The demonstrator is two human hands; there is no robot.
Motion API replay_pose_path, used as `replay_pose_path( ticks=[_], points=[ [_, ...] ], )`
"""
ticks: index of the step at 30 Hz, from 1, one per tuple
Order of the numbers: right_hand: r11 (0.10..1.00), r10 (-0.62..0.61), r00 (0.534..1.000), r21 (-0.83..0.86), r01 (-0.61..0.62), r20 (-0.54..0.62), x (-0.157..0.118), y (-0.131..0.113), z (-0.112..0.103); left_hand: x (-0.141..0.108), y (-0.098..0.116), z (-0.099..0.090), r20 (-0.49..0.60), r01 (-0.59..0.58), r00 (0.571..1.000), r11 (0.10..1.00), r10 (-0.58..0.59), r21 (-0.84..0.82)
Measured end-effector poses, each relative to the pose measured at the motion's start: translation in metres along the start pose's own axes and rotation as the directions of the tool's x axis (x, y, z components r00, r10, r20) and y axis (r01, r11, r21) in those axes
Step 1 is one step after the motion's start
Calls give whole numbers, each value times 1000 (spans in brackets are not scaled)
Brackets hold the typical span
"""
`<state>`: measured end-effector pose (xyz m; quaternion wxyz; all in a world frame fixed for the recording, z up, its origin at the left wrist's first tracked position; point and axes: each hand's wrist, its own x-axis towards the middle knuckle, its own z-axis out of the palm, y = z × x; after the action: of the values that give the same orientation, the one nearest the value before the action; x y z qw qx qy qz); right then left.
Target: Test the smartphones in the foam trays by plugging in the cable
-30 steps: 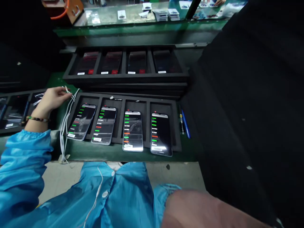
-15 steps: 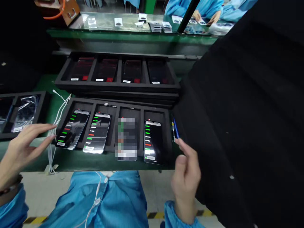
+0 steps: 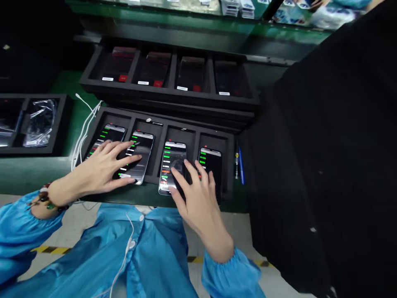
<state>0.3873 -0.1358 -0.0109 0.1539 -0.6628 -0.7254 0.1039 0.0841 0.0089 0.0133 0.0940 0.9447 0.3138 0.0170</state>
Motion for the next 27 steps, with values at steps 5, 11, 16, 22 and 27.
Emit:
replay_pose_path(
  ticks=[5,11,16,22,27],
  points=[
    [998,45,999,-34,-44,15,34,7,-1,27,-10,-1,16,18,1000,1000,-19,24],
    [991,105,990,94,-96,-94,22,27,-22,5,-27,-20,-65,143,987,986,-148,-82],
    [797,595,780,270,-541,-192,-29,63,-29,-35,-49,-36,-40,591,794,785,-607,-186],
    [572,776,629,371,-732,46,-45,90,-21,-38,-63,-41,231,816,576,538,-784,-210],
    [367,800,572,607,-705,181,-31,109,-23,-30,-78,-43,302,783,589,437,-749,-442]
  ],
)
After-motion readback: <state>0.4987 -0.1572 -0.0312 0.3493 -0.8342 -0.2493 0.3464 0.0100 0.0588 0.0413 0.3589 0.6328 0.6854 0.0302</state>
